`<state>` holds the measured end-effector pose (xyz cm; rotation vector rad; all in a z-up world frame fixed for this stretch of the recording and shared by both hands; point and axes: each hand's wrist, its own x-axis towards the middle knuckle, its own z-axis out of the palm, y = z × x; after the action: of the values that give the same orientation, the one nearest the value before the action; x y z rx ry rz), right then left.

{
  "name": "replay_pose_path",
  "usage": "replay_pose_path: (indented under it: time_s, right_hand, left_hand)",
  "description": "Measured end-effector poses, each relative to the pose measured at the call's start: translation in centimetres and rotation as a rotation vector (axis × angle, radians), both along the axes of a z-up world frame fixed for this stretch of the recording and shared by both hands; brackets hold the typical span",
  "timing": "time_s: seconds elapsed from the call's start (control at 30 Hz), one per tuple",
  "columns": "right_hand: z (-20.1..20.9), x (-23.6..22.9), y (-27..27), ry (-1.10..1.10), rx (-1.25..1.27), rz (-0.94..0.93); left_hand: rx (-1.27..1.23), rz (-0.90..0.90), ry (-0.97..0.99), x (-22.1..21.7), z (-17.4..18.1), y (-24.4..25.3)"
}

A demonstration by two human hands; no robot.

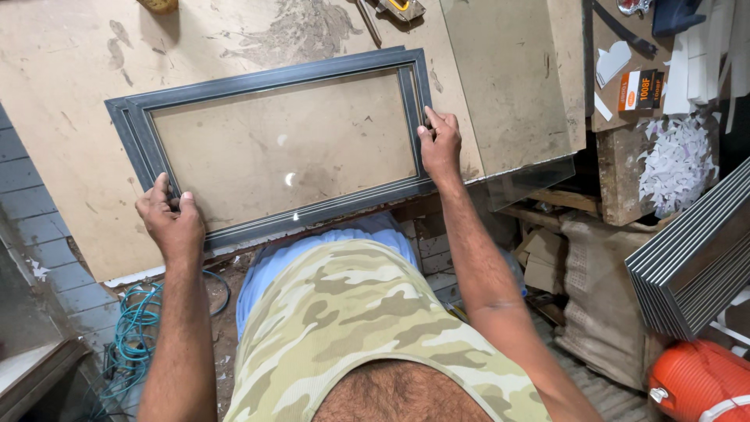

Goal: The person assembles window frames by placing glass panes into metal frames and stacking them on a workbench. They handle multiple frames and glass pieces, aligning and stacking them in a workshop setting.

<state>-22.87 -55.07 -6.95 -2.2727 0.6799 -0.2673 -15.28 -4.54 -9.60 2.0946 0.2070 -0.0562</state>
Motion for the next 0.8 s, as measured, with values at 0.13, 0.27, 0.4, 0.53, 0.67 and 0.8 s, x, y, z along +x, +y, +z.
replay_pose_path:
  time_s: [0.13,0.27,0.4,0.53,0.67,0.8]
  right_hand:
    - [0.3,0.4,0.1,-0.009,-0.004,0.012]
    - [0.3,0.8,0.0,0.015,-0.086,0.052]
    - [0.6,0.9,0.1,0.113,-0.059,0.037]
    - [0.9,0.8,0.5,0.136,-0.209,0.111]
    - [0.8,0.5,0.8,0.149,-0.293,0.137]
    - [1.2,0.7,1.1,0.147,-0.32,0.137]
  left_hand:
    - [0.158,-0.035,0.02,-0.3,0.2,0.0]
    - [0.301,-0.115,-0.072,-0.6,0.6,-0.1]
    - [0.167,-0.049,0.008,-0.5,1.2,-0.6]
    - [0.05,0.044,0.128,0.1,1.8,-0.9]
    - [0.115,-0.025,0.05,-0.4,1.7,-0.8]
    - [0.233,-0.076,-0.021,-0.5,1.0,-0.7]
